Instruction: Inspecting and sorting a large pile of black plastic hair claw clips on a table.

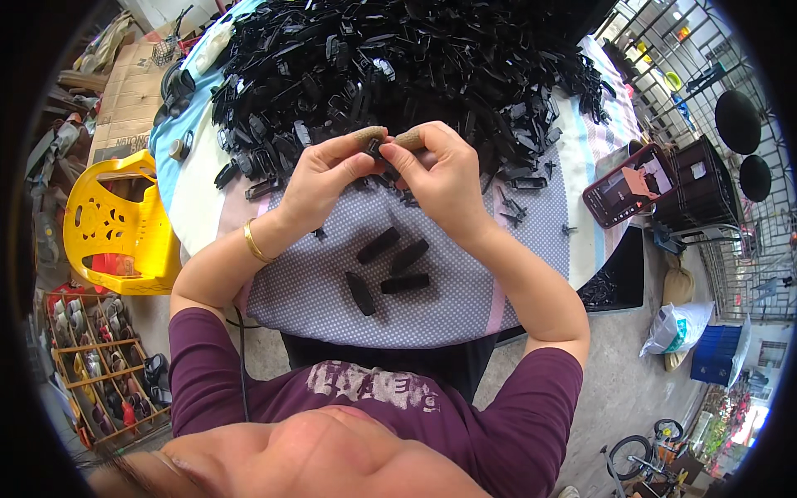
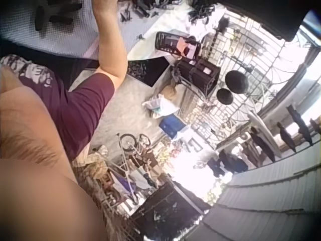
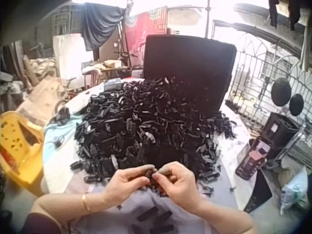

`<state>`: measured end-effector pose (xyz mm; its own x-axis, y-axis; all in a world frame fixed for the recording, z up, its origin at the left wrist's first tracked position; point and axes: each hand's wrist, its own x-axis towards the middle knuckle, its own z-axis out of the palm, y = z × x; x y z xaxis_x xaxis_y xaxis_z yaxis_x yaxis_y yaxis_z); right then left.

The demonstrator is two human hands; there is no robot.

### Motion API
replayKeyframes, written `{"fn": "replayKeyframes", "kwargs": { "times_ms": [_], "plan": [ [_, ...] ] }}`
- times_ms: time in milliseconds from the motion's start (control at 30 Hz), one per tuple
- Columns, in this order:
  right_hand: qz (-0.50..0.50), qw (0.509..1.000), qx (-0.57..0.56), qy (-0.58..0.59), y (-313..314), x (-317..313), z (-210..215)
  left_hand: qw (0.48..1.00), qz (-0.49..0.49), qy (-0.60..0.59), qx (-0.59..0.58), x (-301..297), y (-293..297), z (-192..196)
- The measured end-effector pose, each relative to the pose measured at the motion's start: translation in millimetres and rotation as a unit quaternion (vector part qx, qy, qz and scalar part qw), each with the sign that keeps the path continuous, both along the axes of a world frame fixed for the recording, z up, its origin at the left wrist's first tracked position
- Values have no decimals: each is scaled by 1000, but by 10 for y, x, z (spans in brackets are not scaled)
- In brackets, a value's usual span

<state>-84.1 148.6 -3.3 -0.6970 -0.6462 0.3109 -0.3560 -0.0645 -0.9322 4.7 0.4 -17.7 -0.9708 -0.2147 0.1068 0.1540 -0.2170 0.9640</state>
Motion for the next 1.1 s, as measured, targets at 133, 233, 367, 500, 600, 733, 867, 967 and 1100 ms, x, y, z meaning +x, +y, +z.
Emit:
{"fn": "replayKeyframes", "kwargs": {
  "times_ms": [133,233,367,500,600,733,867,967,1100],
  "plan": [
    [-30,989,-2,142,-22,20,-109,999,-8,26,37,-9,25,-16],
    [-25,993,-36,112,-32,10,-135,996,-16,19,85,-26,-22,-31],
    [-20,980,91,174,33,16,63,995,-54,17,88,-7,-143,-13],
    [29,965,104,237,47,-7,-1,997,-65,40,14,0,-117,49],
    [12,940,109,323,62,-3,-21,997,-59,49,-9,20,-101,67],
    [29,942,128,310,71,-28,11,998,-47,38,-8,14,-99,69],
    [112,985,112,63,169,-322,193,981,-106,7,-160,29,-146,257],
    [14,985,136,105,294,-538,235,904,-198,-4,-380,136,50,411],
    [23,928,167,332,182,-412,83,875,-271,-40,-399,175,108,297]
  ]
}}
